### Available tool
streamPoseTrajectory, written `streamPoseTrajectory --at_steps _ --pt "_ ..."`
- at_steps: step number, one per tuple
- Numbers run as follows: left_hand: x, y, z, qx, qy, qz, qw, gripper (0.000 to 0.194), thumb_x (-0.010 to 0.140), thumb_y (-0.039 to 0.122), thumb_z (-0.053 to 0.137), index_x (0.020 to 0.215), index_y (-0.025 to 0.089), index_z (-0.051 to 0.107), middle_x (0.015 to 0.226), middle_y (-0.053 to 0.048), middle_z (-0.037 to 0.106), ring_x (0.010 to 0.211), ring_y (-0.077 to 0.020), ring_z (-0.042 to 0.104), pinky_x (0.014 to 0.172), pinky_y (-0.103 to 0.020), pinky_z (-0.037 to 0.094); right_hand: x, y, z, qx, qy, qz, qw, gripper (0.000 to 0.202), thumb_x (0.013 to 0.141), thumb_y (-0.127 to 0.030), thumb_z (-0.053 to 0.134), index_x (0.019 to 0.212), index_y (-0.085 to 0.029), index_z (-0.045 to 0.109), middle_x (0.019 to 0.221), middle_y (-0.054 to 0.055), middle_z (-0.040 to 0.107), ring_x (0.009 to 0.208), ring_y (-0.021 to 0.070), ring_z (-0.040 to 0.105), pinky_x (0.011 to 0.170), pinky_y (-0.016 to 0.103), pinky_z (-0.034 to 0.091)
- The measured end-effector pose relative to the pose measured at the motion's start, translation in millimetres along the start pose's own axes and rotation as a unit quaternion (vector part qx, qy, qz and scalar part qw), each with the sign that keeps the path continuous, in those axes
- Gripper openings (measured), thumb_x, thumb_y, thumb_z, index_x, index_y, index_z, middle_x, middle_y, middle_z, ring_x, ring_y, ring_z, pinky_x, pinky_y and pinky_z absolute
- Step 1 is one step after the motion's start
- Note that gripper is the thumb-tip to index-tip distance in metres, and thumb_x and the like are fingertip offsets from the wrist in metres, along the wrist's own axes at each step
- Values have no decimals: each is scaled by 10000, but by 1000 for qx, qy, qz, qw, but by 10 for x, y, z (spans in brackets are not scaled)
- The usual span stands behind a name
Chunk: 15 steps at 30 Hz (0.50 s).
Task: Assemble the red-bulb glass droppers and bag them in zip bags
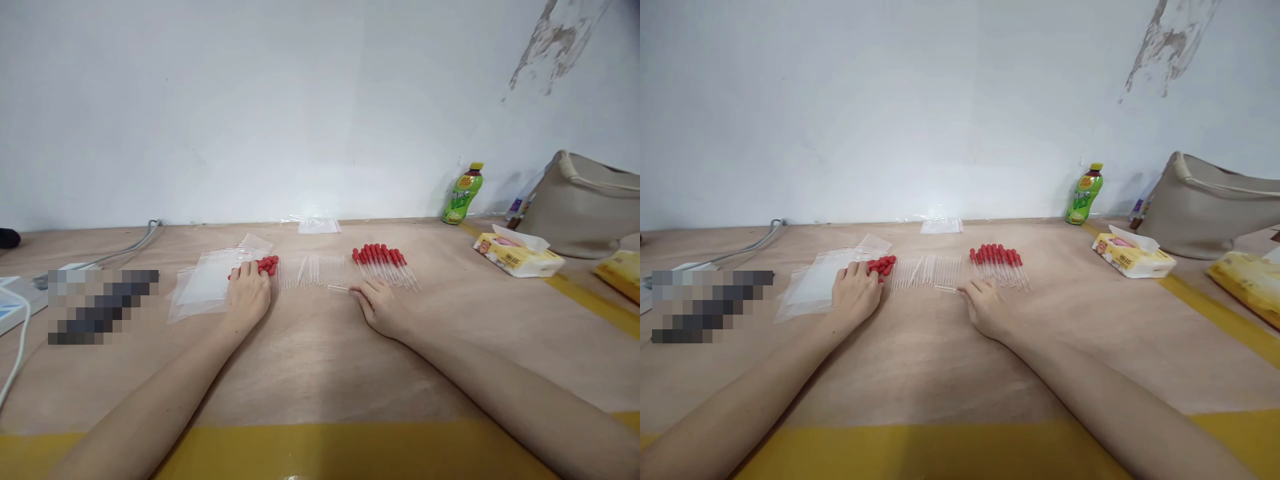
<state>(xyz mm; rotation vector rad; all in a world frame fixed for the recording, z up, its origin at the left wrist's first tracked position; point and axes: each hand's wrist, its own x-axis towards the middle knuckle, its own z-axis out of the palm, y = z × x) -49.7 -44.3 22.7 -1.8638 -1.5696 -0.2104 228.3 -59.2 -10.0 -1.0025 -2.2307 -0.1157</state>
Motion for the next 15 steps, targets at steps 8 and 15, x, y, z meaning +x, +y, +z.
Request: streamPoseTrajectory --at_steps 8,15 --pt "-70 228 -244 -222 38 90 970 224 863 209 372 826 121 575 898 -126 556 882 -255 472 744 -370 383 -23 -8 -7 50 7 36 998 182 864 -169 342 937 -152 508 880 74 582 829 171 530 746 301 404" --pt "-179 526 -180 -481 -59 118 867 196 835 285 486 977 171 560 845 -44 587 762 -162 554 709 -293 441 -22 -21 13 16 -5 -8 1000 239 885 -245 371 1001 -186 571 829 51 600 766 162 533 706 298 383"
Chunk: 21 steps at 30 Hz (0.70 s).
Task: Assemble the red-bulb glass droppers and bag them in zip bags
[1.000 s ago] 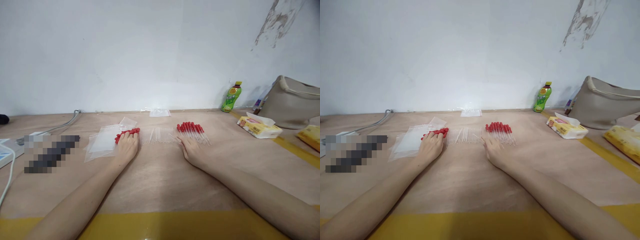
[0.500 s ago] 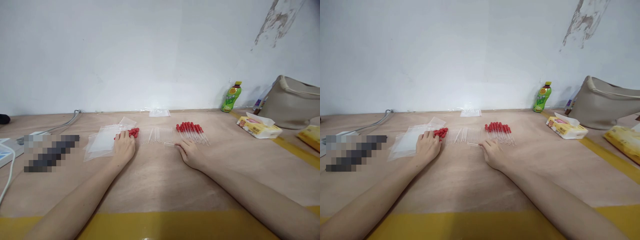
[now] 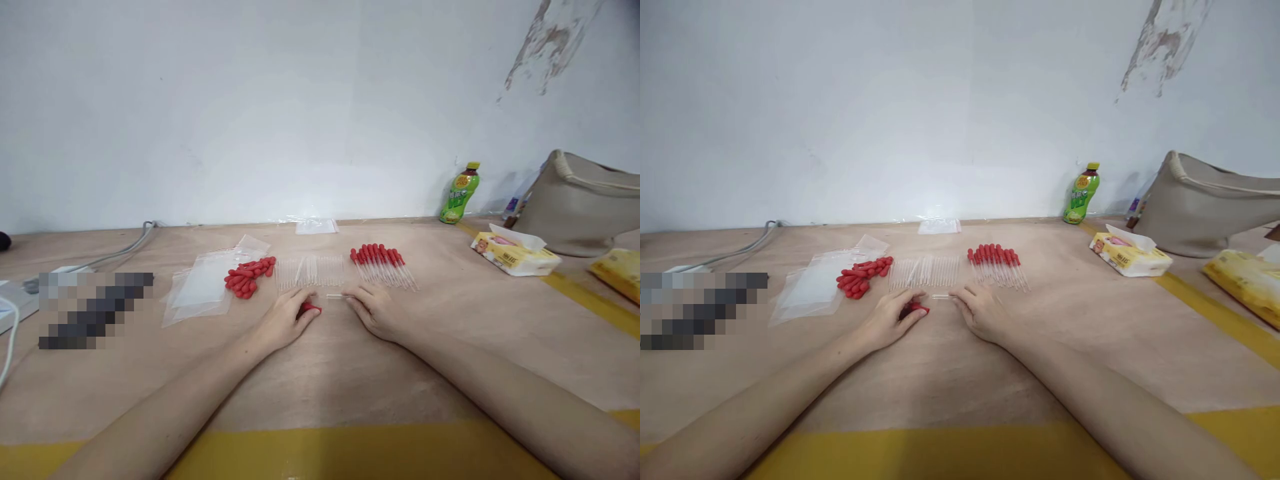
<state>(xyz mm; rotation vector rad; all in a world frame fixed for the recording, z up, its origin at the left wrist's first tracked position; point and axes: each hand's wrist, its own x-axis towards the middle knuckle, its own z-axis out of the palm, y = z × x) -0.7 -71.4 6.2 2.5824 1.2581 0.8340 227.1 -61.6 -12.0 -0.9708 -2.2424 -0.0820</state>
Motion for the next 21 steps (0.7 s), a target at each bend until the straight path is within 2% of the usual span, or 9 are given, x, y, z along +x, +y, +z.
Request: streamPoseTrajectory --at_steps 4,7,11,14,18,21 --pt "56 -7 31 -34 1 -20 999 176 826 282 500 842 179 641 826 -42 591 766 -160 552 722 -290 432 17 -37 7 17 12 -5 1000 220 882 -253 397 942 -185 598 797 40 622 721 145 542 686 287 368" --pt "70 19 31 -101 33 -55 993 182 834 289 482 826 167 617 793 -31 589 726 -147 545 665 -267 431 26 -98 -11 43 19 3 999 196 873 -237 415 917 -180 597 791 32 639 702 137 548 682 286 362" --pt "69 55 51 -244 23 -99 965 194 845 311 453 872 142 545 717 -14 581 636 -121 545 594 -241 443 30 -161 -26 78 31 9 996 183 862 -237 432 910 -179 599 773 21 643 687 126 552 671 277 358" --pt "69 66 70 -316 15 -108 942 187 844 308 459 877 133 515 682 -3 573 599 -102 551 602 -235 458 29 -173 -25 92 34 18 995 185 858 -240 437 910 -184 606 763 17 648 681 124 557 675 273 358" --pt "56 64 79 -334 1 -89 939 177 830 295 489 868 129 537 704 -13 592 634 -102 570 623 -229 462 31 -171 -33 110 5 23 994 199 863 -246 425 885 -199 617 756 4 657 668 118 557 690 264 360" --pt "40 72 79 -334 1 -91 938 179 816 287 504 854 120 557 668 -9 590 582 -91 560 589 -220 464 42 -160 -54 121 -23 22 992 208 868 -245 418 883 -204 621 792 -3 668 696 116 569 727 268 347"
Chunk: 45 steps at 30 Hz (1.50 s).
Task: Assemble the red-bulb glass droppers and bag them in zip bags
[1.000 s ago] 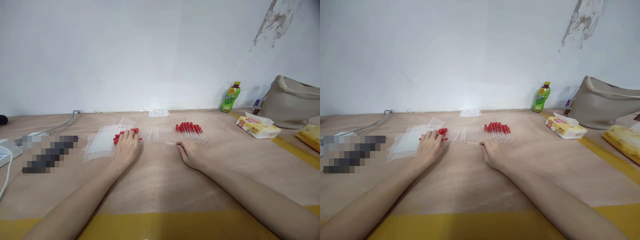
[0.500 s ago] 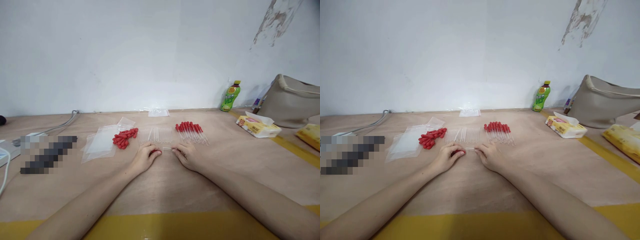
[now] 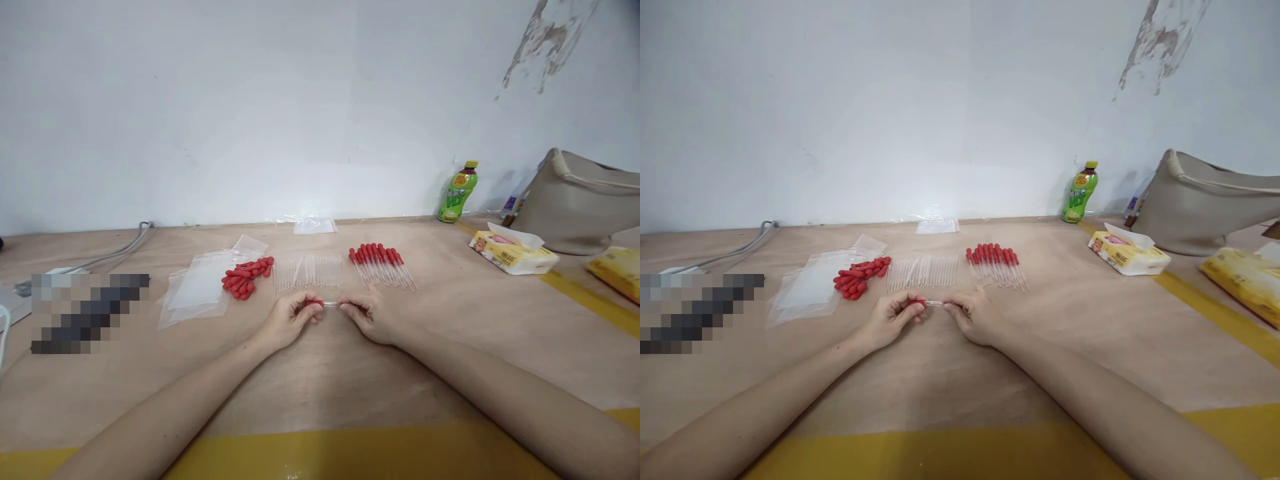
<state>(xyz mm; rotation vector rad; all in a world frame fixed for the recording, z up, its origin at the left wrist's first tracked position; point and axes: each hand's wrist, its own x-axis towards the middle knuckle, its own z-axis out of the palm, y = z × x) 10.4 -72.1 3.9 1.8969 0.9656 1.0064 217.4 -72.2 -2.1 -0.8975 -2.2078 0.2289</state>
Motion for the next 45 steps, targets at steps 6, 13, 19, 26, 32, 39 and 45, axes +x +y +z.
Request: streamPoseTrajectory --at_steps 6,13,19,26,32,39,45 --pt "-35 28 25 -22 -16 -38 999 182 782 278 536 836 112 586 618 -6 597 531 -83 552 547 -209 476 40 -6 -98 -80 -66 -6 995 227 866 -254 430 930 -252 648 751 -16 678 631 113 543 703 288 283" --pt "-41 4 28 66 8 -29 997 211 791 316 531 852 132 614 632 -5 614 536 -96 560 539 -218 471 -12 -14 5 -204 -7 -44 978 241 857 -206 403 857 -203 644 658 19 615 599 117 493 649 298 235" --pt "-10 20 -16 174 33 11 984 181 778 305 561 870 175 648 717 -7 658 638 -120 583 612 -227 457 -15 13 22 -160 13 -29 987 217 874 -234 377 896 -154 577 799 58 621 731 148 528 689 284 322" --pt "-27 43 -5 128 -2 -26 991 215 789 325 534 847 152 646 596 5 601 548 -110 539 535 -213 430 -41 87 19 -84 4 -39 996 196 873 -224 374 834 -180 561 758 38 616 731 144 522 661 258 376" --pt "-55 58 7 143 -17 -6 990 219 783 332 540 852 153 645 608 -1 608 544 -114 540 540 -226 441 -30 59 54 -92 -8 -58 994 229 870 -234 366 827 -175 584 729 47 613 682 147 507 643 261 373" --pt "-65 45 -1 184 -17 32 982 193 789 302 540 851 155 649 681 -13 647 586 -123 563 556 -229 442 -15 -19 81 -93 -19 -40 995 263 871 -247 363 799 -164 602 663 42 586 640 136 503 595 239 357" --pt "-29 42 -17 176 -18 35 984 175 802 291 528 864 167 637 735 -17 663 627 -125 589 583 -230 466 25 -56 39 -129 -62 -19 989 249 885 -253 351 860 -165 583 753 48 603 703 148 506 641 259 352"
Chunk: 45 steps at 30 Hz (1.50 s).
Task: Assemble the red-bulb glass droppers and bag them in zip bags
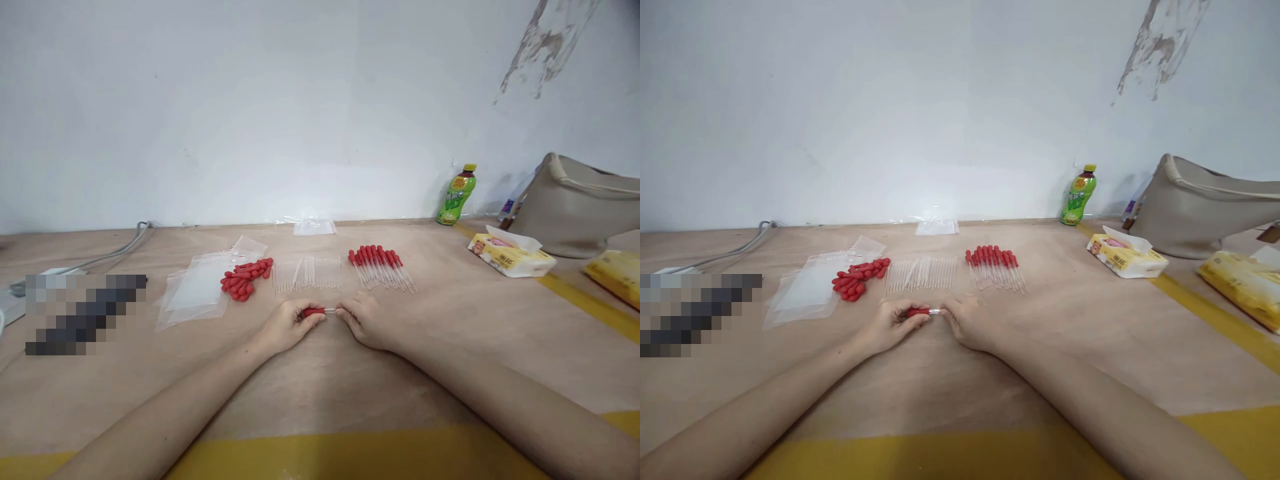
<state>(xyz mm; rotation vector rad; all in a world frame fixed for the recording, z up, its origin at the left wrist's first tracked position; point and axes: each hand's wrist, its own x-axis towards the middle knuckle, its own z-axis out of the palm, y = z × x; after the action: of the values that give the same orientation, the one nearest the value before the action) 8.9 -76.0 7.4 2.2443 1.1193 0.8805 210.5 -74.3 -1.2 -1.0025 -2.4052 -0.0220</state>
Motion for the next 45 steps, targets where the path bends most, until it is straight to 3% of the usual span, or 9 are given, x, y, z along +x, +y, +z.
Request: streamPoseTrajectory --at_steps 5,9,13,16,23,30,34,39,45 --pt "22 -92 5 -32 33 -15 999 345 757 295 590 1071 162 539 888 -50 639 661 -119 594 621 -252 497 34 39 -220 -65 21 -9 998 228 858 -235 403 761 -166 598 787 66 581 751 161 492 694 288 339" --pt "43 -127 -3 -23 24 -28 999 339 745 274 593 1055 149 537 852 -48 608 638 -111 562 597 -251 488 125 310 -349 -29 71 134 988 237 835 -234 410 752 -157 619 771 64 588 688 141 509 627 246 354" --pt "50 -85 -28 9 1 -9 1000 214 766 253 558 957 161 587 818 -38 595 659 -115 548 603 -249 470 328 628 -354 -29 30 307 951 268 789 -265 430 625 -172 620 626 38 607 600 143 525 562 239 338" --pt "45 -60 -36 14 -2 -11 1000 204 768 255 555 943 159 595 798 -35 593 663 -120 549 599 -249 464 484 750 -285 -50 15 368 928 292 765 -264 429 549 -174 603 576 45 600 590 154 535 543 244 329" --pt "40 -49 -34 10 0 -14 1000 200 763 266 566 920 151 612 796 -43 601 666 -124 556 604 -250 468 583 775 -94 -76 19 401 913 242 722 -293 455 662 -146 638 673 82 617 653 186 561 549 256 340" --pt "41 -48 -22 13 -1 -7 1000 211 763 273 567 929 152 614 781 -36 605 659 -123 557 593 -243 467 524 709 -146 -111 -15 413 904 374 742 -475 454 717 -159 652 731 92 623 726 213 579 603 281 382" --pt "40 -78 -30 59 32 21 998 170 781 265 542 900 164 609 792 -33 592 630 -117 537 588 -243 454 547 579 -153 -126 -10 386 914 378 776 -469 424 691 -179 651 738 87 635 729 208 583 630 296 389" --pt "55 -223 -226 274 164 24 947 154 817 233 462 794 162 597 781 -62 565 788 -201 503 735 -334 409 671 425 -66 -115 -32 366 923 350 806 -422 400 806 -189 661 811 106 647 783 232 597 636 315 402" --pt "55 -454 -492 472 170 -31 864 183 814 277 456 872 166 589 852 -106 565 840 -265 478 714 -368 351 830 390 16 -117 -73 385 913 297 788 -312 440 921 -149 650 926 166 633 859 286 597 636 348 428"
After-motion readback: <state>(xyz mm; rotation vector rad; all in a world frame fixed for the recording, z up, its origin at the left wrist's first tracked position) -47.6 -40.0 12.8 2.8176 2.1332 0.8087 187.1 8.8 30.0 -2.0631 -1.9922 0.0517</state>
